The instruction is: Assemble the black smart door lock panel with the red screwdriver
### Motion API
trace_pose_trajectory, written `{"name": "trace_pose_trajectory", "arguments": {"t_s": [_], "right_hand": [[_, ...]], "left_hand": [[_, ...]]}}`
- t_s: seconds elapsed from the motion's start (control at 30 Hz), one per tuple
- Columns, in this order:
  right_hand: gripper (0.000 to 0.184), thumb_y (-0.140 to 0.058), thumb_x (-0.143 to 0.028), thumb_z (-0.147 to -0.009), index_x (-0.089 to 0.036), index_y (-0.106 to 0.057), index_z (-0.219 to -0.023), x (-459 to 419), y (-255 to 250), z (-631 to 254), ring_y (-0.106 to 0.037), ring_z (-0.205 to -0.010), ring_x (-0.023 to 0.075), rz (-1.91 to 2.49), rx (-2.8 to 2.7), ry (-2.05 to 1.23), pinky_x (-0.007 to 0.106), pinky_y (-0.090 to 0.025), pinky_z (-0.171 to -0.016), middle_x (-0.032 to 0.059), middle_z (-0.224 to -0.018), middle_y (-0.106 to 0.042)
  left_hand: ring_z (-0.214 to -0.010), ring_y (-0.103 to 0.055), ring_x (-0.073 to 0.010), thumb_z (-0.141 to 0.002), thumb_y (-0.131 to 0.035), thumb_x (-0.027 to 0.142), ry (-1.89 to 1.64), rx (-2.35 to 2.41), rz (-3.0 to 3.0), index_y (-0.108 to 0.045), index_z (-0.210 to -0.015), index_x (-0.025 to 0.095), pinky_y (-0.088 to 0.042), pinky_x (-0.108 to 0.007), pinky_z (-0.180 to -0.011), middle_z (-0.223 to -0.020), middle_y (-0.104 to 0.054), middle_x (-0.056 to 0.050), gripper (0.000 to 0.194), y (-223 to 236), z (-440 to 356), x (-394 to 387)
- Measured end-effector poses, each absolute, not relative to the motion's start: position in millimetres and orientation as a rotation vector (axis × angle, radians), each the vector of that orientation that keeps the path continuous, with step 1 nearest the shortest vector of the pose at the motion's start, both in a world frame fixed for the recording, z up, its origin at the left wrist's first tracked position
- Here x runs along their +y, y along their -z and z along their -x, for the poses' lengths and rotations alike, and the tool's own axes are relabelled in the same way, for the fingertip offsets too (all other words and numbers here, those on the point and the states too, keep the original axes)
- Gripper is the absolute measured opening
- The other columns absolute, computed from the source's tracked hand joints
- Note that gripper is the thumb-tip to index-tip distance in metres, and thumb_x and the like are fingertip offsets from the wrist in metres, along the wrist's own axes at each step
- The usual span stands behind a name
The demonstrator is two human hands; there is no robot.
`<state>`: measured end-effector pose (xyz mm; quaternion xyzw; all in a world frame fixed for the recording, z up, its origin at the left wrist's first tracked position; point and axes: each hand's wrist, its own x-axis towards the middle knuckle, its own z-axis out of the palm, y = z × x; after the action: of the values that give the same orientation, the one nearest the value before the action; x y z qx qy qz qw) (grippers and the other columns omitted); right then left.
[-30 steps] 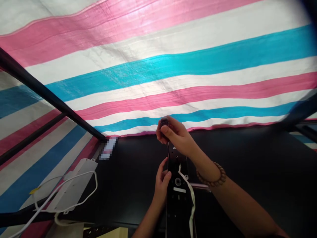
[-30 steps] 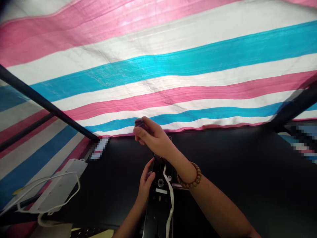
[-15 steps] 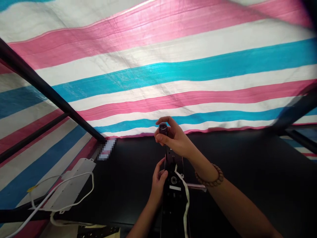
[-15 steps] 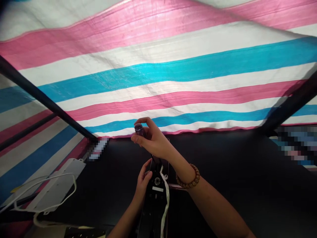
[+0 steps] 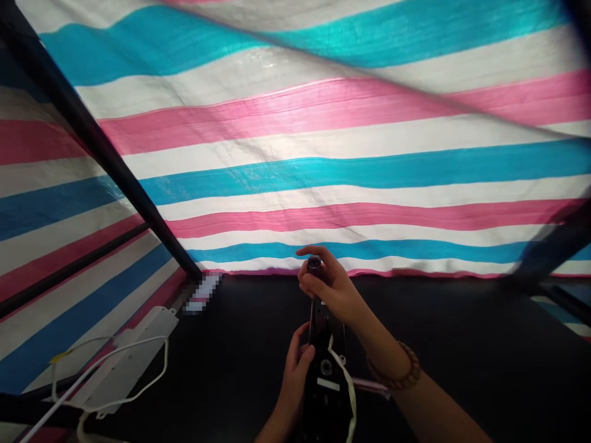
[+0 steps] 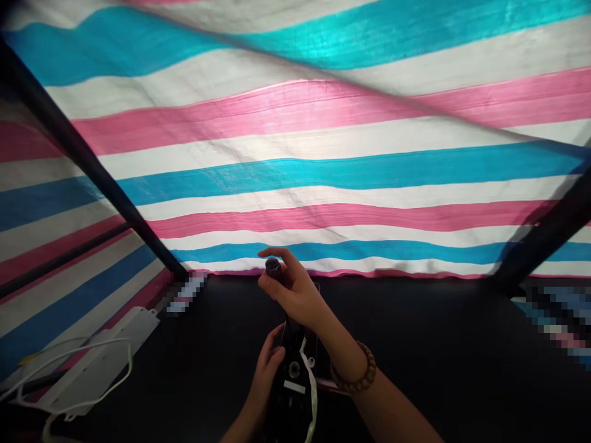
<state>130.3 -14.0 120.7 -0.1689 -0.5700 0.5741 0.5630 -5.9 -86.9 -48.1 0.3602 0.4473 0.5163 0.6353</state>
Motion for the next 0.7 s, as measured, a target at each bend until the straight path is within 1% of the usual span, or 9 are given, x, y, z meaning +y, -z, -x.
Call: {"name": "trace_pose_trajectory", "arguments": {"t_s": [0.07, 0.17, 0.27, 0.33, 0.37, 0.43, 0.5, 0.6, 0.7], "right_hand": [[0.035, -0.059, -0.048, -0.094, -0.022, -0.061, -0.118, -13.8, -118.7, -129.6, -0.049, -0.066, 0.0116, 0.338, -1.334, -1.389, 0.029, -0.040, -0.063, 0.0006, -0.082, -0.057], [0.036, -0.049, -0.049, -0.099, -0.019, -0.066, -0.104, -14.2, -117.7, -128.1, -0.057, -0.074, 0.0151, 0.348, -1.312, -1.419, 0.032, -0.044, -0.069, 0.0054, -0.087, -0.063], [0.028, -0.051, -0.045, -0.099, -0.020, -0.063, -0.102, -17.2, -120.4, -126.7, -0.064, -0.082, 0.0175, 0.412, -1.372, -1.315, 0.035, -0.048, -0.078, 0.0063, -0.092, -0.068], [0.021, -0.058, -0.041, -0.096, -0.023, -0.056, -0.106, -19.5, -122.4, -124.7, -0.066, -0.080, 0.0165, 0.407, -1.364, -1.299, 0.036, -0.049, -0.079, 0.0045, -0.097, -0.069], [0.022, -0.063, -0.039, -0.094, -0.025, -0.053, -0.107, -20.4, -122.6, -123.2, -0.066, -0.077, 0.0154, 0.402, -1.348, -1.314, 0.035, -0.049, -0.077, 0.0029, -0.097, -0.069], [0.031, -0.070, -0.036, -0.089, -0.027, -0.047, -0.108, -20.8, -120.9, -119.2, -0.062, -0.068, 0.0129, 0.413, -1.319, -1.341, 0.032, -0.047, -0.071, -0.0009, -0.091, -0.067], [0.033, -0.070, -0.038, -0.089, -0.027, -0.048, -0.111, -19.6, -116.4, -114.5, -0.056, -0.065, 0.0114, 0.450, -1.288, -1.317, 0.029, -0.044, -0.067, -0.0030, -0.083, -0.063], [0.036, -0.054, -0.049, -0.097, -0.023, -0.055, -0.121, -15.9, -108.4, -108.7, -0.049, -0.066, 0.0115, 0.455, -1.190, -1.293, 0.029, -0.040, -0.066, -0.0011, -0.081, -0.056], [0.041, -0.047, -0.053, -0.099, -0.020, -0.060, -0.119, -13.9, -105.1, -107.2, -0.050, -0.069, 0.0128, 0.456, -1.130, -1.346, 0.030, -0.042, -0.068, 0.0027, -0.087, -0.058]], "left_hand": [[-0.061, -0.061, -0.0158, -0.077, -0.075, 0.052, -1.195, 1.012, -0.800, -0.051, -0.137, 0.019, -0.044, -0.025, -0.059, -0.078, -0.069, -0.003, 0.073, 51.2, 5.1, -87.4], [-0.063, -0.062, -0.0167, -0.078, -0.073, 0.054, -1.184, 1.022, -0.815, -0.051, -0.139, 0.019, -0.046, -0.027, -0.060, -0.079, -0.070, -0.003, 0.074, 52.6, 4.3, -88.4], [-0.090, -0.068, -0.0229, -0.081, -0.069, 0.057, -1.250, 1.097, -0.829, -0.056, -0.135, 0.021, -0.052, -0.032, -0.079, -0.107, -0.073, -0.009, 0.066, 46.2, 3.4, -90.4], [-0.110, -0.065, -0.0269, -0.082, -0.067, 0.059, -1.290, 1.138, -0.798, -0.058, -0.135, 0.022, -0.050, -0.036, -0.094, -0.125, -0.068, -0.011, 0.065, 39.1, 2.8, -92.2], [-0.114, -0.064, -0.0282, -0.082, -0.066, 0.061, -1.285, 1.145, -0.778, -0.057, -0.136, 0.023, -0.049, -0.038, -0.097, -0.129, -0.067, -0.011, 0.067, 35.8, 2.7, -93.1], [-0.112, -0.065, -0.0294, -0.082, -0.065, 0.062, -1.237, 1.133, -0.748, -0.053, -0.140, 0.024, -0.050, -0.040, -0.095, -0.128, -0.067, -0.011, 0.070, 31.6, 2.9, -94.9], [-0.111, -0.065, -0.0287, -0.082, -0.065, 0.062, -1.222, 1.117, -0.746, -0.054, -0.139, 0.024, -0.050, -0.038, -0.095, -0.128, -0.067, -0.011, 0.069, 32.6, 3.9, -96.1], [-0.105, -0.066, -0.0269, -0.080, -0.067, 0.062, -1.227, 1.070, -0.773, -0.057, -0.136, 0.023, -0.049, -0.036, -0.093, -0.123, -0.069, -0.011, 0.068, 42.5, 6.0, -93.7], [-0.087, -0.068, -0.0243, -0.078, -0.068, 0.065, -1.202, 0.977, -0.720, -0.052, -0.137, 0.022, -0.050, -0.036, -0.082, -0.104, -0.073, -0.009, 0.075, 49.6, 4.7, -80.5]]}}
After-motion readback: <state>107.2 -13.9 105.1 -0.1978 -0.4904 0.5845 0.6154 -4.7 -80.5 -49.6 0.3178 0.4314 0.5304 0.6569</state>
